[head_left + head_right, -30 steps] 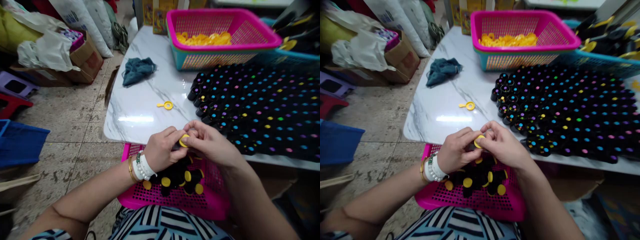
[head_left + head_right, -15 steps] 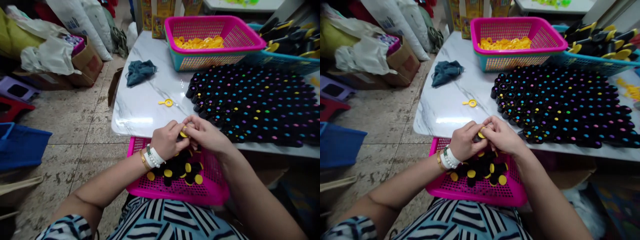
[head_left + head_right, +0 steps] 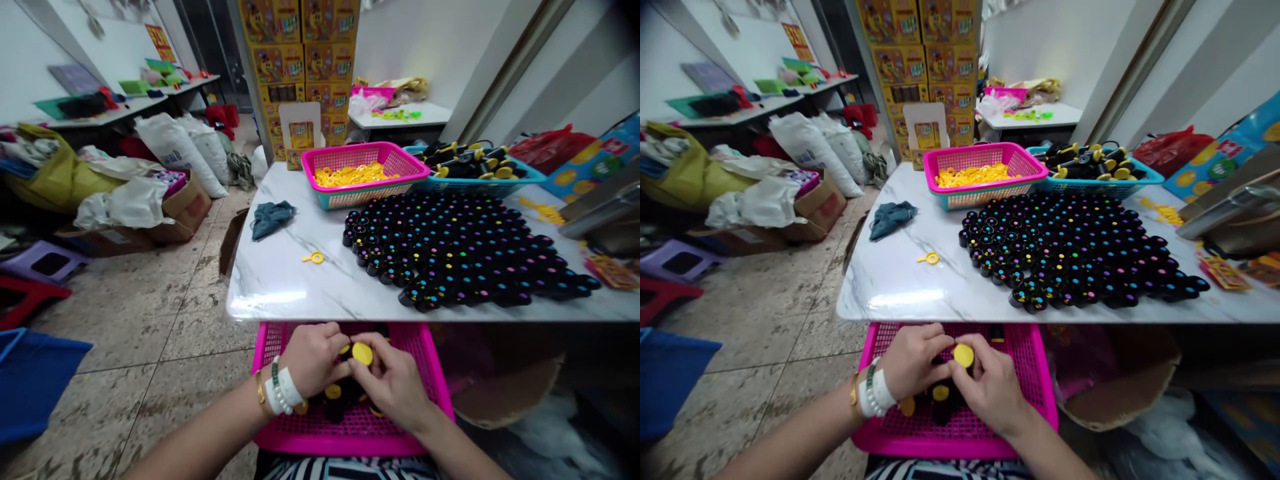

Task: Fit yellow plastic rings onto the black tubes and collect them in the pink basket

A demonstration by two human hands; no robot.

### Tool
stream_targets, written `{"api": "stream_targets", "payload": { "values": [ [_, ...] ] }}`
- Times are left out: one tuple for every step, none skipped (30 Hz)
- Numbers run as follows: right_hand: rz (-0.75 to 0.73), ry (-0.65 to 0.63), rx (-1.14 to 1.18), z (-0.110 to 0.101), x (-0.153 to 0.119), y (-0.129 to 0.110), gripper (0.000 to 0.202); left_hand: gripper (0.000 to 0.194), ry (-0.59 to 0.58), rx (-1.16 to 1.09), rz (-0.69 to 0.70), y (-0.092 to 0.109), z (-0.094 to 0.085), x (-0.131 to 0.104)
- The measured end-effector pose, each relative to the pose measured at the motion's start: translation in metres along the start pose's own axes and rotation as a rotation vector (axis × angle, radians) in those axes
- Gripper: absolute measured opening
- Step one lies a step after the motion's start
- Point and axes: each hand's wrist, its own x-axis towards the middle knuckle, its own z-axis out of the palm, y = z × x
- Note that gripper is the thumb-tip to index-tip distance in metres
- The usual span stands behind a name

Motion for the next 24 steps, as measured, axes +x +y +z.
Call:
{"api": "stream_targets", "payload": {
  "values": [
    [0.006,0.001,-0.025,0.001,-0.009,0.004,0.023,0.027,0.021,0.002,0.016,-0.006,-0.007,0.001],
    [0.013,-0.009,-0.036,0.0,-0.016,0.009,0.025,0.029,0.073,0.012,0.003,-0.017,-0.016,0.005],
    [0.023,-0.017,-0.035,0.0,-0.021,0.012,0.028,0.031,0.142,0.023,-0.027,-0.03,-0.024,0.013],
    [0.03,-0.029,-0.026,-0.002,-0.025,0.015,0.03,0.034,0.219,0.048,-0.05,-0.046,-0.033,0.023],
    [0.03,-0.041,-0.013,-0.004,-0.028,0.017,0.032,0.037,0.291,0.094,-0.102,-0.062,-0.039,0.035],
    [0.024,-0.045,0.0,-0.006,-0.03,0.018,0.032,0.038,0.336,0.145,-0.169,-0.076,-0.043,0.046],
    [0.012,-0.036,0.008,-0.009,-0.032,0.018,0.031,0.035,0.326,0.184,-0.245,-0.088,-0.045,0.057],
    [-0.006,-0.016,0.014,-0.012,-0.033,0.018,0.029,0.027,0.3,0.21,-0.307,-0.095,-0.044,0.066],
    [-0.029,0.015,0.016,-0.015,-0.034,0.017,0.026,0.019,0.266,0.224,-0.336,-0.098,-0.041,0.072],
    [-0.052,0.06,0.014,-0.018,-0.035,0.016,0.024,0.011,0.238,0.232,-0.336,-0.094,-0.035,0.075],
    [-0.078,0.118,0.003,-0.022,-0.036,0.016,0.024,0.007,0.22,0.238,-0.305,-0.086,-0.029,0.075],
    [-0.106,0.18,-0.022,-0.024,-0.036,0.016,0.025,0.007,0.213,0.239,-0.253,-0.074,-0.022,0.072],
    [-0.135,0.242,-0.066,-0.027,-0.035,0.016,0.028,0.008,0.21,0.243,-0.193,-0.058,-0.015,0.067],
    [-0.162,0.297,-0.129,-0.028,-0.033,0.017,0.033,0.009,0.192,0.236,-0.139,-0.04,-0.009,0.062],
    [-0.182,0.34,-0.204,-0.029,-0.031,0.019,0.039,0.009,0.163,0.208,-0.099,-0.021,-0.004,0.057],
    [-0.198,0.366,-0.278,-0.029,-0.028,0.021,0.044,0.009,0.137,0.165,-0.075,-0.002,0.0,0.053],
    [-0.212,0.373,-0.34,-0.029,-0.025,0.024,0.047,0.009,0.109,0.109,-0.059,0.016,0.003,0.049],
    [-0.225,0.365,-0.38,-0.028,-0.022,0.027,0.047,0.008,0.077,0.05,-0.05,0.032,0.004,0.048],
    [-0.236,0.352,-0.396,-0.027,-0.019,0.031,0.045,0.007,0.05,-0.007,-0.043,0.045,0.004,0.048],
    [-0.246,0.342,-0.388,-0.027,-0.017,0.034,0.042,0.006,0.025,-0.061,-0.033,0.056,0.005,0.05],
    [-0.248,0.339,-0.357,-0.027,-0.016,0.037,0.038,0.006,0.004,-0.107,-0.023,0.063,0.005,0.053],
    [-0.236,0.345,-0.302,-0.028,-0.016,0.039,0.034,0.005,-0.002,-0.144,-0.018,0.067,0.005,0.058],
    [-0.203,0.356,-0.228,-0.029,-0.016,0.042,0.031,0.006,0.009,-0.171,-0.021,0.069,0.007,0.063],
    [-0.149,0.373,-0.137,-0.031,-0.018,0.045,0.028,0.011,0.04,-0.186,-0.036,0.069,0.01,0.07]
  ]
}}
